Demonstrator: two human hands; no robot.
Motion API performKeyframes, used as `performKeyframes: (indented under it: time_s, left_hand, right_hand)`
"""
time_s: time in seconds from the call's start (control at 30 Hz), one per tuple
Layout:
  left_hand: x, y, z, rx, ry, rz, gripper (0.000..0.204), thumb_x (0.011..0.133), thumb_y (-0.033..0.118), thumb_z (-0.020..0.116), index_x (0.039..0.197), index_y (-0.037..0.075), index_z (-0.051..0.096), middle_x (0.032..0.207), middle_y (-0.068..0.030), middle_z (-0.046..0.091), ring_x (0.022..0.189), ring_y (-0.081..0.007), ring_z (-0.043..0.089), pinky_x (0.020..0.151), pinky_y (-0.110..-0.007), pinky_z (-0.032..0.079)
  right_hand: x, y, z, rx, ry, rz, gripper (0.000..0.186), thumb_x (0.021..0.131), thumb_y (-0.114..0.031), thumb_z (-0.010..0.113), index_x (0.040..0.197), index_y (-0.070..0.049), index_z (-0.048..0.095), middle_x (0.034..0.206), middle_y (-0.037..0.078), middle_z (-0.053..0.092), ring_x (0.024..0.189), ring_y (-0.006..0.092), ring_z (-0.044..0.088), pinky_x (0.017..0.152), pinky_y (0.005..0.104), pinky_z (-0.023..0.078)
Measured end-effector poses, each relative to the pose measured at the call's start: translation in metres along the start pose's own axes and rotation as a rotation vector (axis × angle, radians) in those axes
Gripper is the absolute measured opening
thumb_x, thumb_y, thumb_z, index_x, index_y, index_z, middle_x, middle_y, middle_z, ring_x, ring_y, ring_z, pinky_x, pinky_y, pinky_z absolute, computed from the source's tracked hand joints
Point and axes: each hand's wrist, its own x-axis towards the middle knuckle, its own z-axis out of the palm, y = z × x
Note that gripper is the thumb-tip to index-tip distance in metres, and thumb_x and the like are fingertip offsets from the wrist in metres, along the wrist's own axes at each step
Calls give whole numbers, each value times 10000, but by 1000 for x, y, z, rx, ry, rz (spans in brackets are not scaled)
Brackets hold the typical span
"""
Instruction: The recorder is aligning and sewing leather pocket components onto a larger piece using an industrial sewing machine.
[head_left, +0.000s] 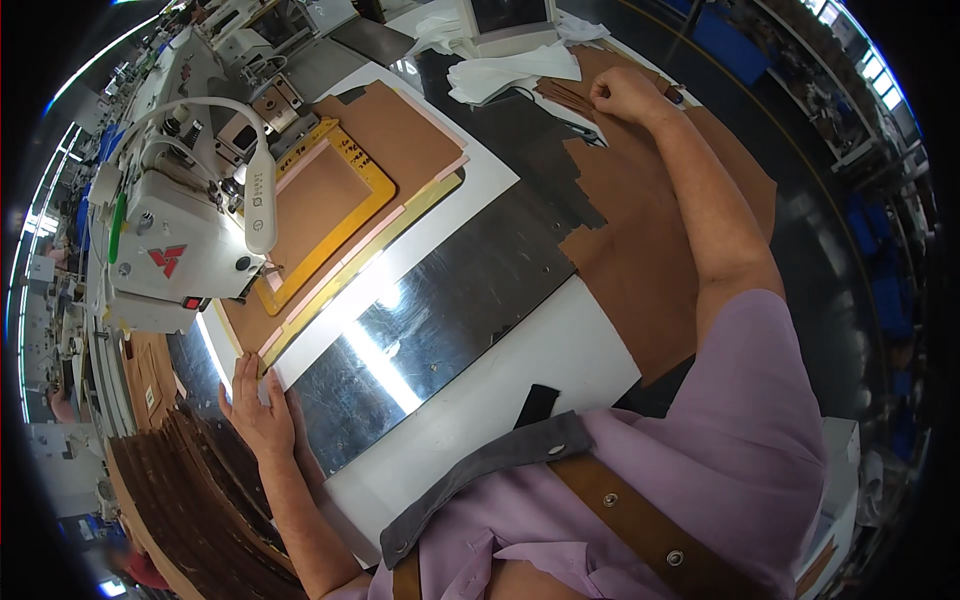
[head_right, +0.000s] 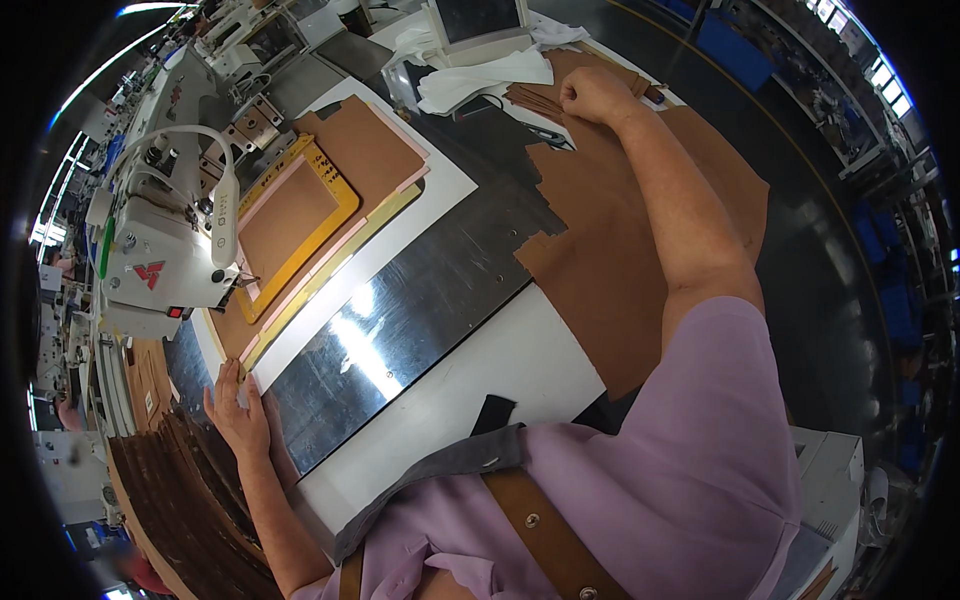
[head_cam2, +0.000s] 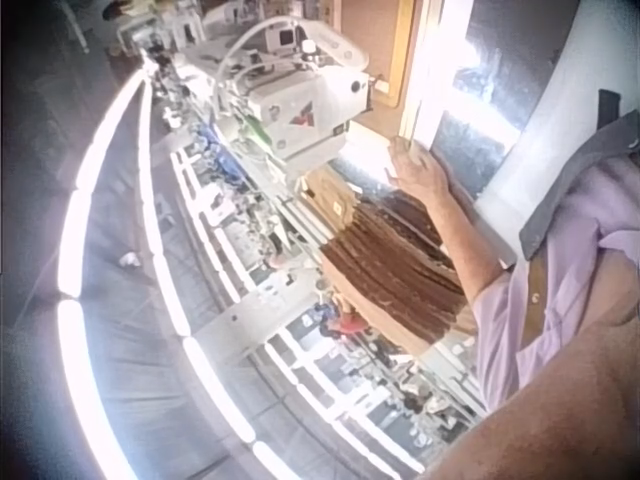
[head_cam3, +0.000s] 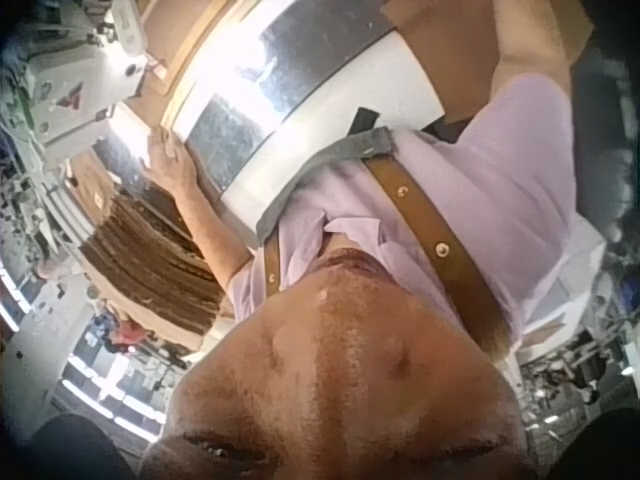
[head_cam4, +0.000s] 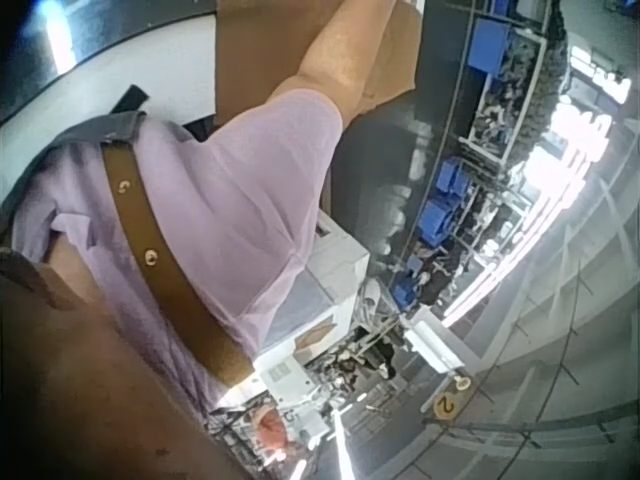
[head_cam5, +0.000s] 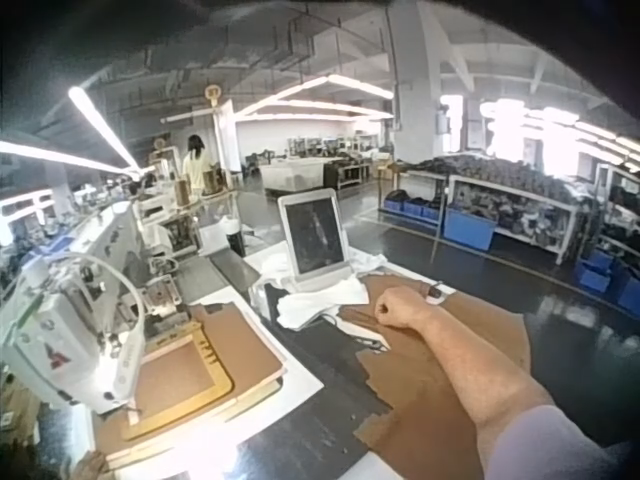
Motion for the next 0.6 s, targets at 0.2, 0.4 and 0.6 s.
performKeyframes:
  time_s: [0.2, 0.4, 0.6]
  left_hand:
    - [0, 6, -4, 29, 37, 39, 347, 992, 241, 608, 1294, 74, 644, 1342, -113, 656, 1310, -272, 581, 1203, -509, 221]
    - [7, 50, -33, -146, 66, 104, 350, 947, 212, 684, 1270, 77, 665, 1258, -110, 698, 1243, -268, 629, 1161, -478, 300]
    - [23, 152, -41, -1288, -344, -39, 586, 913, 198, 755, 1416, 8, 524, 1336, -165, 642, 1186, -254, 646, 1014, -388, 500]
  right_hand:
    - [-11, 36, -16, 148, 441, 327, 208, 801, -237, 710, 945, -97, 764, 902, 97, 751, 837, 283, 716, 791, 393, 557]
    - [-36, -35, -62, 560, 633, 46, 190, 920, -209, 698, 1019, -47, 715, 836, -27, 689, 760, 50, 601, 704, 242, 485]
    - [-104, -221, -41, 1010, 80, -335, 89, 952, -77, 672, 1003, -4, 682, 907, -22, 664, 825, 21, 604, 755, 213, 488]
